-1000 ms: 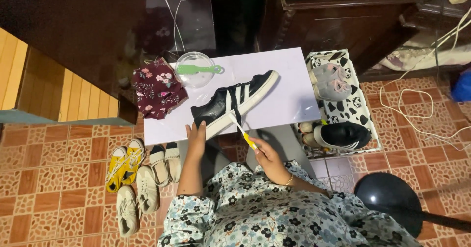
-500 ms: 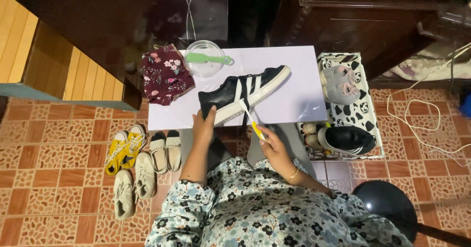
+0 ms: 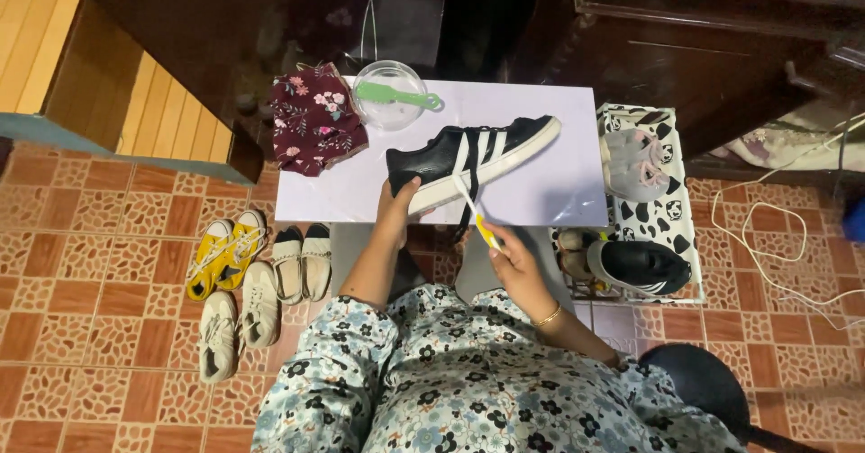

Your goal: The person cleans a black sneaker with white stripes using a floral cloth and a toothbrush. They wipe the upper and sole with the cloth, then scrub the white rubber sole and side stripes with the toothbrush, rotating the shoe to access different areas.

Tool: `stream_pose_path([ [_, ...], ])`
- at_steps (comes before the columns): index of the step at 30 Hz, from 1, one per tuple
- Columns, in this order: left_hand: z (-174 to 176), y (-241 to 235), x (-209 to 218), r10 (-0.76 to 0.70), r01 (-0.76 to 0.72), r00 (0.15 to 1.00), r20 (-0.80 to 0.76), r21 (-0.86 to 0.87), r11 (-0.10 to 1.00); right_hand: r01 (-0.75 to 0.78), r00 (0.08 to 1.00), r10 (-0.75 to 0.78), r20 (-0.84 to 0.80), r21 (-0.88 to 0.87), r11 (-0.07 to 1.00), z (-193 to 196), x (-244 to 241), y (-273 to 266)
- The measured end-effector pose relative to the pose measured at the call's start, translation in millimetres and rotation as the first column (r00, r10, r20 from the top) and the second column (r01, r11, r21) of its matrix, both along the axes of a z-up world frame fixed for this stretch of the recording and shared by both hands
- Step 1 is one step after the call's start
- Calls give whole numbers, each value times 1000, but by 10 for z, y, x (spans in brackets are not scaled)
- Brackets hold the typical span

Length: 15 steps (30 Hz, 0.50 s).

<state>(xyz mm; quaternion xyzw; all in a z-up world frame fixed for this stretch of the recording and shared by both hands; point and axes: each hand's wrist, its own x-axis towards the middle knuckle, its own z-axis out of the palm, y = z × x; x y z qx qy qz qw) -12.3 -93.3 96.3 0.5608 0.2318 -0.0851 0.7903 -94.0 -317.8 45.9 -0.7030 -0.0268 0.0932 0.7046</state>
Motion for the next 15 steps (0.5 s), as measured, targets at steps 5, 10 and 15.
stream_pose_path([
  [5, -57, 32, 56, -112, 100, 991, 74, 156, 983, -16, 999, 18, 39, -63, 998, 79, 61, 48],
  [10, -512, 130, 160, -115, 110, 992, 51, 102, 989, 124, 992, -124, -1, -37, 992, 94, 142, -68],
  [15, -402, 151, 76, -138, 123, 988, 69, 188, 974, 33, 999, -32, 9, -83, 996, -157, -46, 41],
])
